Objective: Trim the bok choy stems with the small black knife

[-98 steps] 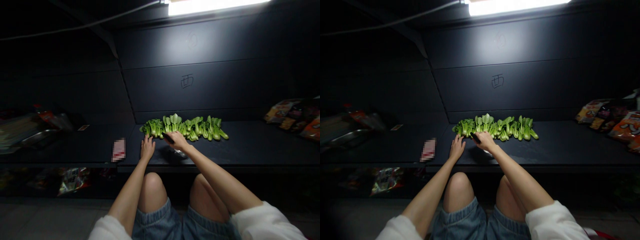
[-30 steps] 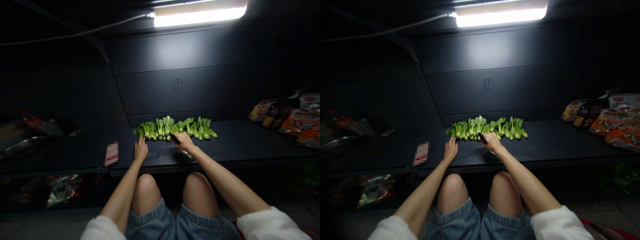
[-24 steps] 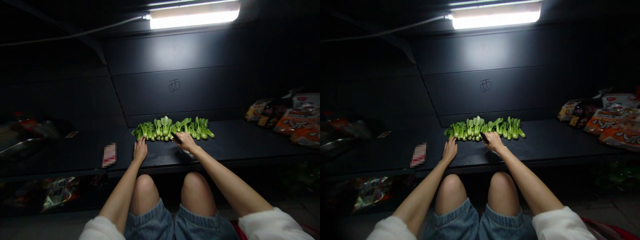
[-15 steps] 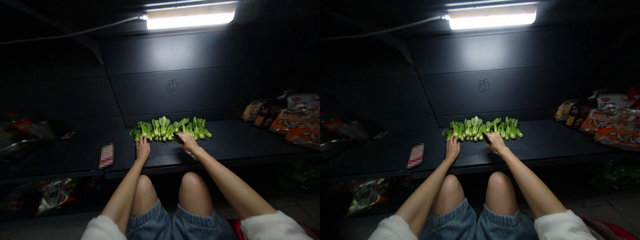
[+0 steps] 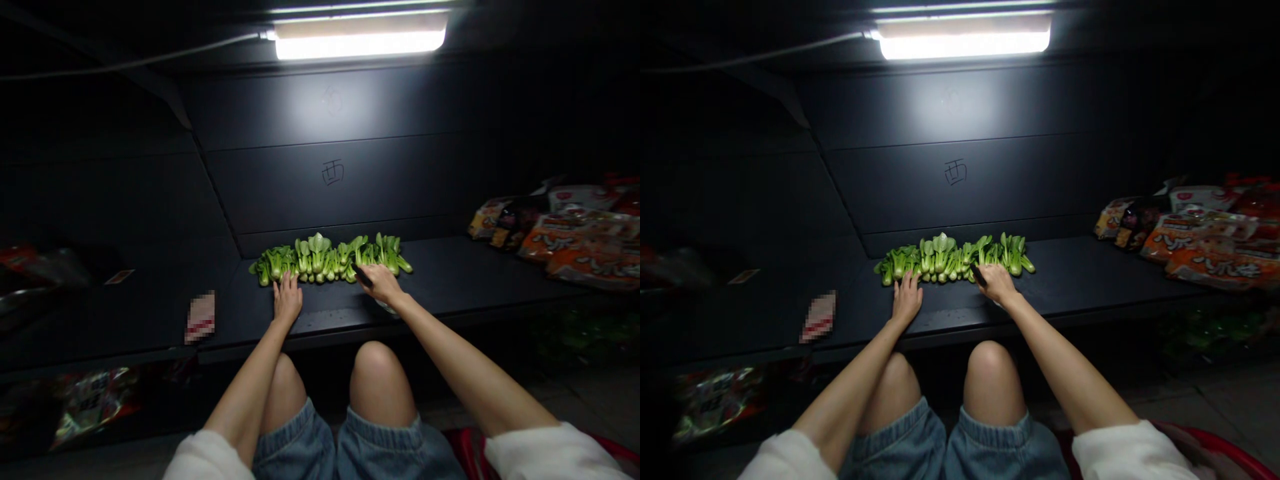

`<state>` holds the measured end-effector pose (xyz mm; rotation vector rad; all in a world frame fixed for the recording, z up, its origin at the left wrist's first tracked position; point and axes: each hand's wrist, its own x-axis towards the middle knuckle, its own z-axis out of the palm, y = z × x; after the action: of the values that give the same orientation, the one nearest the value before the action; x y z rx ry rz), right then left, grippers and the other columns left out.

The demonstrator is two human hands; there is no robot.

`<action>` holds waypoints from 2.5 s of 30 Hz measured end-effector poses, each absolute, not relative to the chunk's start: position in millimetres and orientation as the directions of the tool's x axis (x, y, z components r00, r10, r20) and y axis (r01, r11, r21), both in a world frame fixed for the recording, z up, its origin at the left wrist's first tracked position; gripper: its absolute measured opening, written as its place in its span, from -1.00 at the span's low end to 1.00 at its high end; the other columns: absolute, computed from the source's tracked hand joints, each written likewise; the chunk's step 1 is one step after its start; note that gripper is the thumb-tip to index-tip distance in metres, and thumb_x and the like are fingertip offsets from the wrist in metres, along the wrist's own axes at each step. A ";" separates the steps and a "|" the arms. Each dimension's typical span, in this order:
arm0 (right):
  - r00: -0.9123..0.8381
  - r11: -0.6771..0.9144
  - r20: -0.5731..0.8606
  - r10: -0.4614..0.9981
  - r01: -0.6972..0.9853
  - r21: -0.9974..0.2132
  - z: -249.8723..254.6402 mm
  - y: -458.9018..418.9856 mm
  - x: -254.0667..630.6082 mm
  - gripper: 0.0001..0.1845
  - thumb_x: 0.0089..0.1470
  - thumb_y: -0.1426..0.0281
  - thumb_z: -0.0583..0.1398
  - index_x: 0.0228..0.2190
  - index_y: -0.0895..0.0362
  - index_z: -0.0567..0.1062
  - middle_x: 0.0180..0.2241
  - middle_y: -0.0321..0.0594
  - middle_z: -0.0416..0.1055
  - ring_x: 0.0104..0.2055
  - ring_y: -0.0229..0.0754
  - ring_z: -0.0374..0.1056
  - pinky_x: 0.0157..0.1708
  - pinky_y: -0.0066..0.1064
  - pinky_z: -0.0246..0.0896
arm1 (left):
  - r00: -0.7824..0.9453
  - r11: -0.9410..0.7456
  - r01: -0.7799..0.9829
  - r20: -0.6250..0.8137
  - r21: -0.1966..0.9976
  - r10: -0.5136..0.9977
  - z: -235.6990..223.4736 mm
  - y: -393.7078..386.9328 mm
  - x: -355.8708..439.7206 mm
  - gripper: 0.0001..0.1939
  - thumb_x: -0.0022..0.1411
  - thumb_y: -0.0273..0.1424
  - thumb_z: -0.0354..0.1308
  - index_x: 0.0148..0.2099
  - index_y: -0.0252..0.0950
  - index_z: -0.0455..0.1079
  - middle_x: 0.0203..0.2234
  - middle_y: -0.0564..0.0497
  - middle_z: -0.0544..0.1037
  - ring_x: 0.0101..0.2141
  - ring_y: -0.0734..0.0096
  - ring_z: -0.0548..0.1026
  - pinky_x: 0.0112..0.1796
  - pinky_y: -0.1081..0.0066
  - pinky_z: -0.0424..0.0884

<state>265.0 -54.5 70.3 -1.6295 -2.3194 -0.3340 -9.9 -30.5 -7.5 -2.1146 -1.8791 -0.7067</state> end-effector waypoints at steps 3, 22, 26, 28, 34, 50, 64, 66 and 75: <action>-0.305 0.315 0.352 0.885 0.949 0.030 70.7 -55.5 271.2 -0.65 0.25 0.27 0.03 -0.13 0.21 0.50 -0.21 -0.01 0.55 -0.13 -0.09 0.42 -0.19 -0.39 0.08 | 0.058 -0.148 0.978 0.490 0.148 0.870 -8.0 -29.6 -10.6 -0.51 0.27 -0.46 -0.08 0.24 -0.39 0.22 0.28 -0.27 0.20 0.29 0.07 0.12 0.22 -0.09 0.07; -0.142 0.156 0.391 0.909 0.988 -0.005 78.5 -62.1 302.3 -0.61 0.26 0.20 -0.01 -0.17 0.16 0.50 -0.24 -0.05 0.56 -0.22 -0.08 0.45 -0.28 -0.39 0.10 | 0.089 -0.201 0.964 0.499 0.176 0.862 -4.0 -26.0 10.1 -0.54 0.28 -0.46 -0.09 0.21 -0.37 0.26 0.26 -0.27 0.24 0.28 0.09 0.14 0.23 -0.10 0.05; -0.129 0.139 0.406 0.905 0.990 0.004 76.1 -62.9 310.5 -0.61 0.26 0.21 0.00 -0.16 0.17 0.50 -0.21 -0.02 0.55 -0.19 -0.05 0.45 -0.23 -0.37 0.13 | 0.107 -0.224 0.958 0.501 0.179 0.859 -2.1 -26.6 23.3 -0.53 0.28 -0.46 -0.09 0.22 -0.37 0.25 0.25 -0.27 0.24 0.28 0.10 0.13 0.23 -0.09 0.05; -0.120 0.130 0.405 0.906 0.991 0.003 74.0 -62.9 314.9 -0.63 0.25 0.22 0.01 -0.17 0.16 0.51 -0.23 -0.03 0.56 -0.19 -0.06 0.45 -0.23 -0.37 0.13 | 0.115 -0.233 0.956 0.503 0.179 0.856 -2.3 -26.5 28.2 -0.53 0.28 -0.45 -0.09 0.22 -0.36 0.25 0.26 -0.27 0.23 0.28 0.10 0.14 0.23 -0.09 0.05; -0.107 0.111 0.391 0.914 0.994 0.012 73.7 -63.0 323.6 -0.63 0.25 0.21 0.01 -0.18 0.16 0.51 -0.23 -0.02 0.55 -0.19 -0.05 0.44 -0.23 -0.36 0.12 | 0.124 -0.249 0.950 0.507 0.187 0.853 -5.9 -25.6 36.6 -0.54 0.28 -0.45 -0.10 0.21 -0.37 0.24 0.26 -0.27 0.23 0.29 0.10 0.12 0.24 -0.12 0.01; -0.003 0.019 0.425 0.905 0.999 -0.035 76.2 -68.2 346.4 -0.60 0.26 0.19 -0.04 -0.19 0.15 0.49 -0.25 -0.03 0.56 -0.22 -0.05 0.44 -0.29 -0.36 0.06 | 0.143 -0.270 0.944 0.502 0.190 0.853 -2.3 -26.2 53.6 -0.54 0.27 -0.46 -0.07 0.20 -0.37 0.26 0.26 -0.25 0.22 0.29 0.09 0.13 0.24 -0.13 0.00; -0.072 0.075 0.453 0.888 0.997 0.010 70.1 -65.5 348.6 -0.60 0.26 0.22 -0.02 -0.21 0.17 0.51 -0.27 -0.04 0.56 -0.22 -0.06 0.44 -0.24 -0.34 0.01 | 0.140 -0.262 0.951 0.529 0.162 0.837 0.5 -27.0 54.4 -0.56 0.26 -0.46 -0.06 0.18 -0.36 0.28 0.25 -0.26 0.24 0.27 0.11 0.16 0.24 -0.11 0.05; -0.111 0.125 0.470 0.876 0.992 0.001 69.3 -63.8 344.9 -0.61 0.26 0.21 -0.02 -0.21 0.17 0.50 -0.27 -0.05 0.56 -0.21 -0.06 0.44 -0.23 -0.35 0.01 | 0.138 -0.260 0.952 0.534 0.161 0.834 -0.3 -26.8 52.8 -0.56 0.26 -0.47 -0.06 0.17 -0.35 0.29 0.25 -0.25 0.25 0.27 0.12 0.16 0.24 -0.10 0.04; -0.234 0.269 0.470 0.851 0.963 -0.009 67.3 -57.5 308.1 -0.68 0.23 0.25 0.04 -0.23 0.15 0.52 -0.29 -0.08 0.56 -0.24 -0.08 0.44 -0.23 -0.36 0.02 | 0.130 -0.243 0.957 0.512 0.160 0.849 1.3 -28.8 38.8 -0.55 0.29 -0.45 -0.07 0.20 -0.38 0.27 0.27 -0.26 0.21 0.28 0.08 0.14 0.22 -0.11 0.07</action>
<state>308.1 -57.5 67.3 -1.6459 -2.1639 -0.4008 38.8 -28.8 1.3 -2.1958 -1.7884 -0.7650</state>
